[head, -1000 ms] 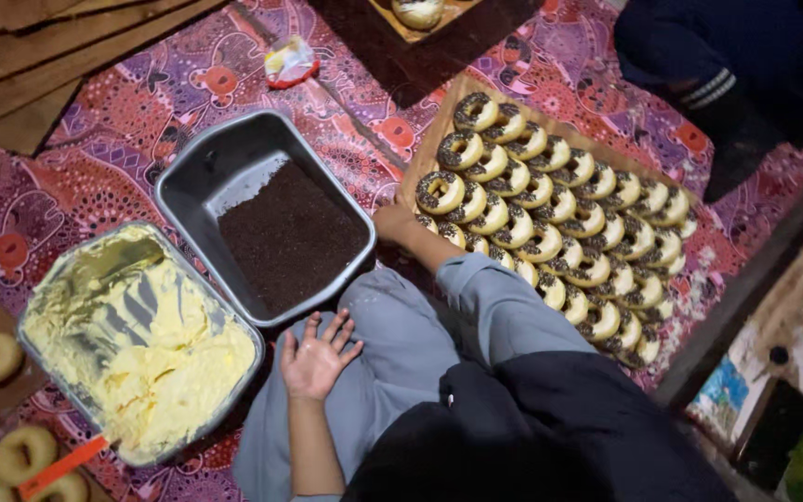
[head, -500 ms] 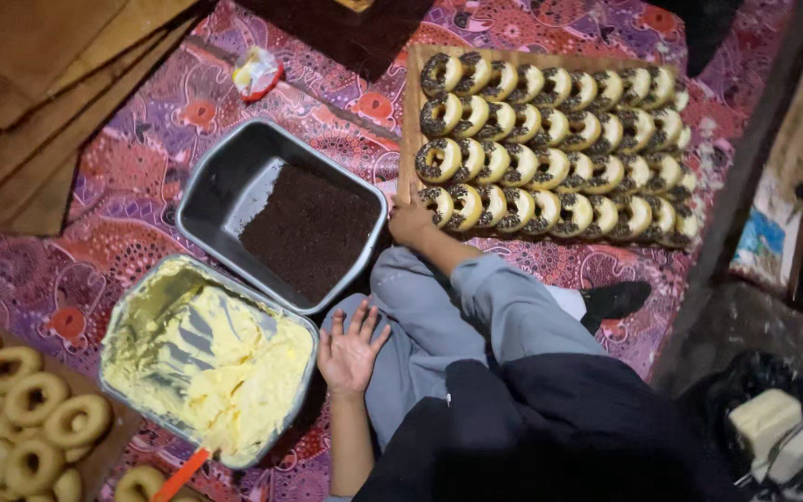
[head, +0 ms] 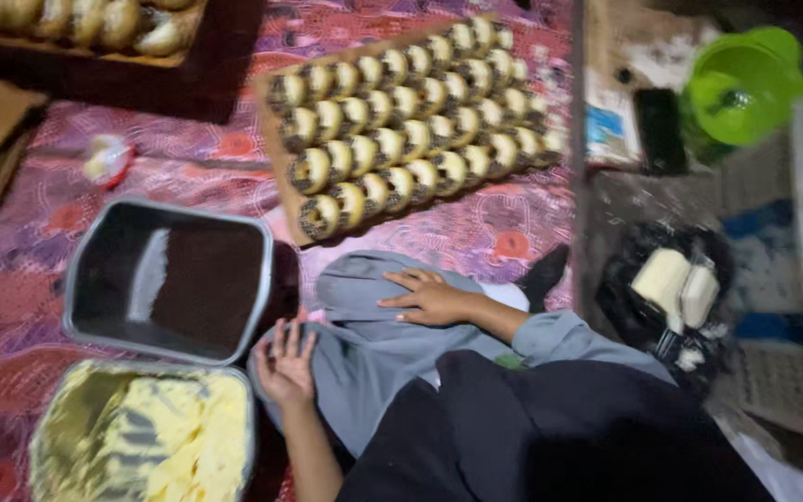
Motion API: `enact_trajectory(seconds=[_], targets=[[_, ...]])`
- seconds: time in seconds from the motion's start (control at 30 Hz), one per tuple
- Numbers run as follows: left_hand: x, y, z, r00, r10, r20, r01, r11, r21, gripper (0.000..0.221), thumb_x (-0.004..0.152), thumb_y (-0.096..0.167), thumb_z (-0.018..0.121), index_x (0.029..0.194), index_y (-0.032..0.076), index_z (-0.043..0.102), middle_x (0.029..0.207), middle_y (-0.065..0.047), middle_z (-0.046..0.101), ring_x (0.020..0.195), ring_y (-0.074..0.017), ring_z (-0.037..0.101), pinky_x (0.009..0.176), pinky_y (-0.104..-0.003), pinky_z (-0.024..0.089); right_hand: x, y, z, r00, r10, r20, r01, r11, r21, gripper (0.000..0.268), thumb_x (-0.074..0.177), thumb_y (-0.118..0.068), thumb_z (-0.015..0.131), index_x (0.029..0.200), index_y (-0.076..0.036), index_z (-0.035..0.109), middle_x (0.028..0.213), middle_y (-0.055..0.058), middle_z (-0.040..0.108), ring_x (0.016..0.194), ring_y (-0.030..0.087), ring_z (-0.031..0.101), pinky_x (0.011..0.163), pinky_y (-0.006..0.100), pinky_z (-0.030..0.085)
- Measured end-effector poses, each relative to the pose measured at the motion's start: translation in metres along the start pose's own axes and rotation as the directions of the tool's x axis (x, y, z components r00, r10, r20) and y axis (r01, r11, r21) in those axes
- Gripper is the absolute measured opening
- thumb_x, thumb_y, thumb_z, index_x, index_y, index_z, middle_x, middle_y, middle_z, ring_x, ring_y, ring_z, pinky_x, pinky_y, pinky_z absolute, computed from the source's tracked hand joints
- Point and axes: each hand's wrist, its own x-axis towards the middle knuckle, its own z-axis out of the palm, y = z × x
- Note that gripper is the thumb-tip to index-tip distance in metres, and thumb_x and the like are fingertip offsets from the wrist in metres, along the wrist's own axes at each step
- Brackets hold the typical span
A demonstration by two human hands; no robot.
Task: The person dips donuts into a yellow cream and then into a dark crumb topping, placing them on a wooden board. They then use a grater to sprinkle white shavings over the finished donuts.
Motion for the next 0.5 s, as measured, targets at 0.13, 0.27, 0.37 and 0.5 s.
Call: enact_trajectory(seconds=[0.13, 0.27, 0.37, 0.5], targets=[[0.019, -0.03, 0.001, 0.961, 0.218, -0.171, -0.14, 0.915, 0.379, 0.023, 0.097, 0.034, 0.063, 0.11, 0.015, 0.059, 0.129, -0.018, 0.066, 0.128, -0.0413, 0.061, 0.099, -0.069, 0.049, -0.085, 0.031, -0.017, 0.983, 0.085, -0.164, -0.061, 0.987, 0.147, 0.04, 0.092, -0.027, 0.071, 0.131, -0.016, 0.072, 0.144, 0.019, 0.054, 0.137, 0.038, 0.047, 0.114, 0.051, 0.036], [0.023, -0.063, 0.021, 0.841, 0.535, -0.076, -0.244, 0.501, 0.83, 0.019, 0.098, 0.018, 0.068, 0.104, 0.005, 0.056, 0.109, -0.019, 0.069, 0.1, -0.0373, 0.065, 0.089, -0.053, 0.049, -0.184, 0.052, -0.035, 0.543, 0.543, -0.641, -0.386, 0.839, 0.383, 0.019, 0.09, -0.008, 0.066, 0.107, -0.007, 0.074, 0.112, 0.011, 0.075, 0.104, 0.025, 0.073, 0.091, 0.035, 0.057], [0.007, -0.067, 0.031, 0.77, 0.56, 0.306, -0.159, -0.296, 0.942, 0.017, 0.095, 0.014, 0.066, 0.102, -0.001, 0.063, 0.102, -0.021, 0.069, 0.093, -0.0415, 0.066, 0.085, -0.052, 0.051, -0.27, 0.068, -0.05, 0.03, 0.598, -0.801, -0.589, 0.658, 0.469, 0.017, 0.095, -0.005, 0.066, 0.108, -0.006, 0.075, 0.094, 0.011, 0.076, 0.08, 0.018, 0.072, 0.071, 0.032, 0.056], [0.004, -0.062, 0.035, 0.779, 0.503, 0.375, -0.154, -0.426, 0.892, 0.016, 0.095, 0.012, 0.068, 0.1, -0.002, 0.065, 0.099, -0.022, 0.069, 0.09, -0.0434, 0.064, 0.082, -0.052, 0.049, -0.362, 0.088, -0.051, -0.34, 0.487, -0.805, -0.722, 0.414, 0.555, 0.028, 0.097, -0.014, 0.071, 0.123, -0.004, 0.069, 0.106, 0.017, 0.071, 0.089, 0.027, 0.068, 0.08, 0.039, 0.054]])
